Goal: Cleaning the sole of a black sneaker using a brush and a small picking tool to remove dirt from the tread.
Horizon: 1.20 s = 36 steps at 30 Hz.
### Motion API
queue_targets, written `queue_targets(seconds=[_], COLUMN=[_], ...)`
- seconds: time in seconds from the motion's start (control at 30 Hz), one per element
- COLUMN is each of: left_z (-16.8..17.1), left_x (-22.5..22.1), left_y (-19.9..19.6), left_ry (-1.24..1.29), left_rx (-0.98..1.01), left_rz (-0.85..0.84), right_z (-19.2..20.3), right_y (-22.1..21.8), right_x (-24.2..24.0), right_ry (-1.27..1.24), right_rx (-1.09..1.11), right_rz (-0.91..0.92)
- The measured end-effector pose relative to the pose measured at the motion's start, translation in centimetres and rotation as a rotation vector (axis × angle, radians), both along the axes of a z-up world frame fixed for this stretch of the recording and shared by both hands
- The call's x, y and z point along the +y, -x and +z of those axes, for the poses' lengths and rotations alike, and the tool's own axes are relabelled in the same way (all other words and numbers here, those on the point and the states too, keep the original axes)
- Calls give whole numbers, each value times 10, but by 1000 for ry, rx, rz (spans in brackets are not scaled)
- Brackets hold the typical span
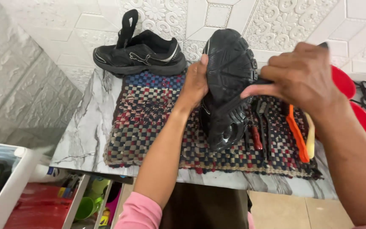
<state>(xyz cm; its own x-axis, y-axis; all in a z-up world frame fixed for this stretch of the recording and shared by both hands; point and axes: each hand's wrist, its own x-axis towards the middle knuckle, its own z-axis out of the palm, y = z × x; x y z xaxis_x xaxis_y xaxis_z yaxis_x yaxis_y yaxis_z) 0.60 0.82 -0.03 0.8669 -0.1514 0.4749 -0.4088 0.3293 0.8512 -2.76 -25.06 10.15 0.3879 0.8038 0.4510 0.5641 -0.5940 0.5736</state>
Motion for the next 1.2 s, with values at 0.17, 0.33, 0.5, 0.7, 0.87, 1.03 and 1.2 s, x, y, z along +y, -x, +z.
queue_targets(seconds=[0.17, 0.33, 0.5, 0.7, 0.87, 1.03, 1.2], left_z=[1, -5, -8, -18, -16, -14, 1], left_x=[-3, 1, -1, 0, 3, 1, 0], left_y=[0, -8, -5, -11, -15, -12, 0], left_ry=[-3, 73, 54, 172, 68, 203, 82], left_rx=[-5, 74, 100, 260, 26, 114, 149], left_rz=[-38, -35, -9, -41, 24, -54, 60], right_z=[-12, -30, -68, -100, -74, -77, 13], right_y=[-17, 14, 44, 29, 62, 60, 67], right_x=[-13, -18, -31, -73, -7, -33, 64], right_ry=[-361, -212, -277, -281, -364, -143, 371], right_rx=[-109, 55, 8, 11, 44, 49, 763], right_rz=[-132, 65, -549, -595, -286, 84, -1356])
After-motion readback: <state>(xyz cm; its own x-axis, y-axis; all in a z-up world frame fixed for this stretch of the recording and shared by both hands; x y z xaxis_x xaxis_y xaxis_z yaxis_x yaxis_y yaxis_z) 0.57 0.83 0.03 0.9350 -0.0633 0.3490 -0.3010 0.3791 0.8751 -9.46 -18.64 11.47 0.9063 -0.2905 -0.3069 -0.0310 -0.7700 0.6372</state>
